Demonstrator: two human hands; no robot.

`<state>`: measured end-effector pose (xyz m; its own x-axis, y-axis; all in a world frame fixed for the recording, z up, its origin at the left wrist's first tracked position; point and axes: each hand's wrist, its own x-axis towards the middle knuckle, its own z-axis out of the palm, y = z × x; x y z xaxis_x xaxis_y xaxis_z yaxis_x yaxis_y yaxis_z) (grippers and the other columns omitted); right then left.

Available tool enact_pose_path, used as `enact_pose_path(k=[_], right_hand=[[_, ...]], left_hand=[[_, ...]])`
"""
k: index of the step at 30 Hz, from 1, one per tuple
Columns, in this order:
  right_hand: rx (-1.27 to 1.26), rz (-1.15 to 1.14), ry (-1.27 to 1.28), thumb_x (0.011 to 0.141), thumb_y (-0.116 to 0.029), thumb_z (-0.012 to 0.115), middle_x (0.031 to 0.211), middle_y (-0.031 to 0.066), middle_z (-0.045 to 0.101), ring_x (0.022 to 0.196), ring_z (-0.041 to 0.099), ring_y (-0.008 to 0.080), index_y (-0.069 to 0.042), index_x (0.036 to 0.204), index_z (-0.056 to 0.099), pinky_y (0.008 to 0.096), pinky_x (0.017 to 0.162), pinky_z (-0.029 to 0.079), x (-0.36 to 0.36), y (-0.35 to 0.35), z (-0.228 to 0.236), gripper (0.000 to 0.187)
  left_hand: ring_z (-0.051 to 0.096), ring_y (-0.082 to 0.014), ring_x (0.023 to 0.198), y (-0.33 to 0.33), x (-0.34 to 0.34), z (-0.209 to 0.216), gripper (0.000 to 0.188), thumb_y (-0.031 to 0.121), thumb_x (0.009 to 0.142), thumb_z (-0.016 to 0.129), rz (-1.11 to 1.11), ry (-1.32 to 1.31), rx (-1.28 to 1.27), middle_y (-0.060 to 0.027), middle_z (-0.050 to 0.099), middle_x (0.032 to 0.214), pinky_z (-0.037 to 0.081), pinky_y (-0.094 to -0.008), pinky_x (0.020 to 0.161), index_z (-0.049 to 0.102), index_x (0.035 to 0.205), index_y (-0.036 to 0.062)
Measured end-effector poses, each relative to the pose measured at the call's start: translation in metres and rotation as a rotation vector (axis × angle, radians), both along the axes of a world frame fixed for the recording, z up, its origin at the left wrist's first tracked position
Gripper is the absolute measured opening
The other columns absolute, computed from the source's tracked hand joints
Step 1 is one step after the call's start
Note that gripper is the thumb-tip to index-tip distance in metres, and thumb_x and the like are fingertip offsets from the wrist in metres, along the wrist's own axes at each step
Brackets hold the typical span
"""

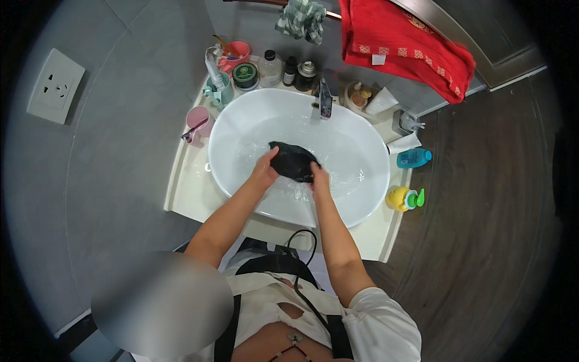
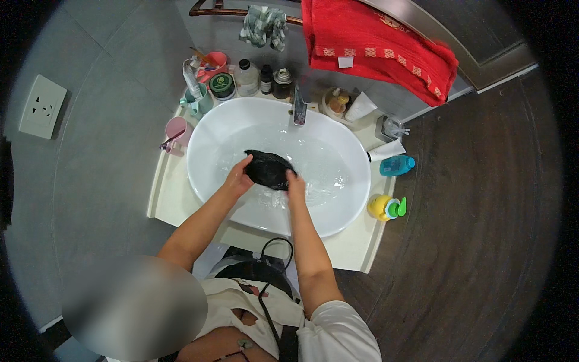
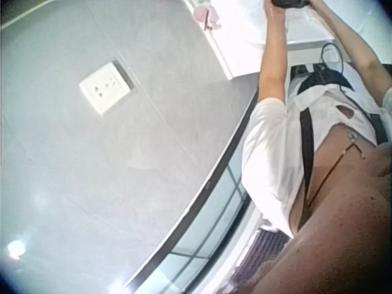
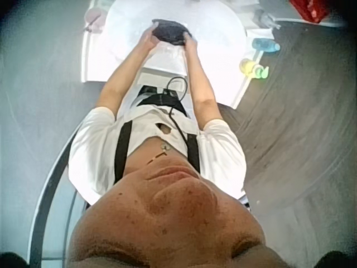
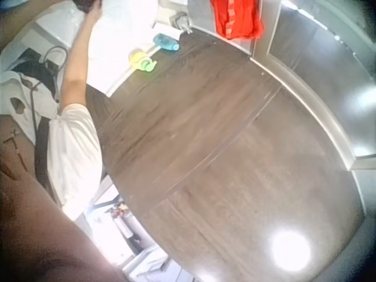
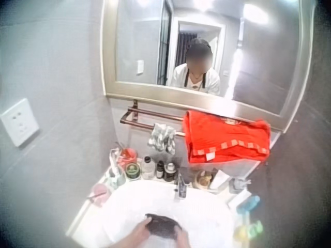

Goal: The person washes a pair of socks and a cloth by hand in a sink filled with water, scrubbing and wringing them out one at a time.

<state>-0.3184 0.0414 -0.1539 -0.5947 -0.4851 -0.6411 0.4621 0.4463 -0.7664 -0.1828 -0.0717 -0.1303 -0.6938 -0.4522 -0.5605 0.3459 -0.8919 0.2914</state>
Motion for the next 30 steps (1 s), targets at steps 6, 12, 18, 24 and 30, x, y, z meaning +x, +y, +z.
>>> enact_pose_path(k=[6, 12, 18, 24, 30], right_hand=[[0.054, -0.284, 0.525, 0.074, -0.031, 0.063, 0.082, 0.0079, 0.06, 0.073, 0.057, 0.0246, -0.003, 0.092, 0.057, 0.0323, 0.065, 0.045, -0.018, 0.013, -0.054, 0.034], [0.505, 0.706, 0.601, 0.069, -0.027, 0.061, 0.096, 0.0222, 0.058, 0.091, 0.056, 0.0351, -0.002, 0.098, 0.057, 0.041, 0.08, 0.043, 0.001, 0.013, 0.009, 0.039], [0.449, 0.589, 1.011, 0.07, -0.014, 0.058, 0.108, 0.0204, 0.054, 0.096, 0.054, 0.0342, -0.003, 0.117, 0.043, 0.0423, 0.081, 0.042, 0.018, 0.017, -0.022, 0.05], [0.396, 0.504, 0.784, 0.067, -0.019, 0.065, 0.097, 0.0179, 0.059, 0.09, 0.057, 0.034, -0.012, 0.119, 0.038, 0.0393, 0.078, 0.044, 0.013, 0.002, 0.028, 0.059], [-0.562, 0.52, 0.409, 0.072, 0.004, 0.045, 0.095, 0.0047, 0.056, 0.091, 0.051, 0.0145, -0.004, 0.096, 0.056, 0.0267, 0.081, 0.041, 0.066, -0.01, 0.123, 0.028]], left_hand=[[0.047, -0.019, 0.101, 0.0, 0.009, 0.032, 0.029, 0.02, 0.078, 0.053, -0.034, -0.596, -0.218, -0.005, 0.053, 0.105, 0.032, -0.0409, 0.092, 0.054, 0.107, 0.0109], [0.044, -0.0181, 0.106, 0.007, 0.016, -0.01, 0.036, 0.021, 0.081, 0.053, 0.068, -0.53, -0.371, -0.0066, 0.051, 0.112, 0.031, -0.0273, 0.093, 0.05, 0.111, 0.0015], [0.045, -0.0185, 0.105, 0.016, 0.004, -0.035, 0.044, 0.02, 0.083, 0.052, 0.014, -0.506, -0.175, -0.0086, 0.048, 0.115, 0.037, -0.0316, 0.089, 0.041, 0.123, 0.0054], [0.054, -0.0255, 0.094, 0.021, -0.006, -0.039, 0.04, 0.034, 0.086, 0.046, -0.06, -0.183, 0.081, -0.0099, 0.055, 0.106, 0.042, -0.0426, 0.087, 0.046, 0.117, 0.009], [0.058, -0.0218, 0.081, 0.01, -0.007, -0.027, 0.048, 0.051, 0.082, 0.045, -0.193, 0.395, 0.195, -0.0108, 0.059, 0.089, 0.049, -0.0347, 0.068, 0.054, 0.095, 0.0056]])
